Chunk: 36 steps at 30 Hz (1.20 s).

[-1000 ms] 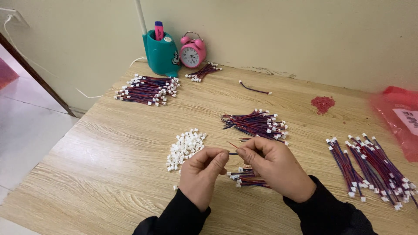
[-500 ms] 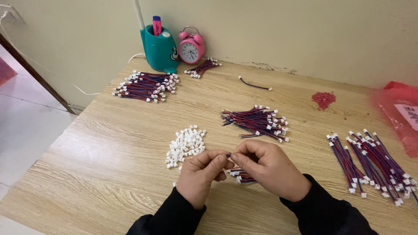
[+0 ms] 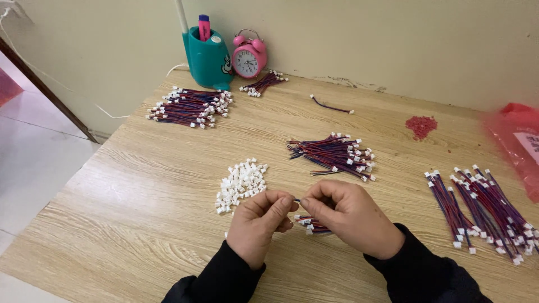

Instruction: Assembling small electrical wire connectors by hand at a desk.

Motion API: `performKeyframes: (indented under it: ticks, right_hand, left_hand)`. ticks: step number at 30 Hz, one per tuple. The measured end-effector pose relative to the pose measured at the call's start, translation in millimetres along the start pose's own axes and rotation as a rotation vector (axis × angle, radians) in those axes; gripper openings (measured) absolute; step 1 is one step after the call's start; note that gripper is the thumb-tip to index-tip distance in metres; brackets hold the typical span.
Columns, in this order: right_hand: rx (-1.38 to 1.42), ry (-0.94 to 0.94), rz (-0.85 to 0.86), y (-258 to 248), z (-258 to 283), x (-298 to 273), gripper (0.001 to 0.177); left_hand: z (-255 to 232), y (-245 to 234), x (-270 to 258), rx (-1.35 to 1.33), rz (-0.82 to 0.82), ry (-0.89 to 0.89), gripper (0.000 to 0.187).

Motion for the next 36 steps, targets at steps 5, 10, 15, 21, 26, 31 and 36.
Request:
performKeyframes:
  ticks: [5, 10, 15, 21, 26, 31, 36]
  right_hand:
    - [-0.014, 0.017, -0.013, 0.6, -1.6, -0.2, 0.019]
    - [-0.033, 0.013, -0.033, -1.1, 4.8, -2.2, 0.018]
    - [-0.113, 0.0, -0.047, -1.1, 8.1, -2.8, 0.02]
    - [-0.182, -0.02, -0.068, -4.2, 12.6, -2.8, 0.018]
    - [-0.171, 0.011, -0.056, -1.7, 6.8, -2.6, 0.018]
    - [-0.177, -0.015, -0.033, 0.8, 1.6, -2.4, 0.02]
    - [-0.051, 0.128, -0.016, 6.3, -9.6, -4.7, 0.02]
  left_hand:
    - [2.6, 0.8, 2.3, -0.002, 0.03, 0.057, 0.014]
    - [2.5, 2.5, -1.2, -0.024, 0.023, 0.073, 0.014]
    - [-11.6, 1.2, -6.6, 0.055, -0.032, 0.213, 0.01]
    - [-10.0, -1.5, -8.2, 0.099, -0.035, 0.15, 0.013]
    - [-33.6, -25.2, -10.2, 0.162, -0.09, 0.293, 0.018]
    - [-66.2, -84.0, -11.2, 0.524, -0.25, 0.555, 0.015]
    - [-66.6, -129.1, -1.3, 1.181, -0.309, 0.51, 0.019]
Point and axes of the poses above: each hand's wrist, its own x-axis towards the middle knuckle, its own y-axis out of the palm, z = x × y, the point moved 10 cm from there along x, towards the middle knuckle, and after that the axes turned 10 degrees about -z, right-handed, at the moved point
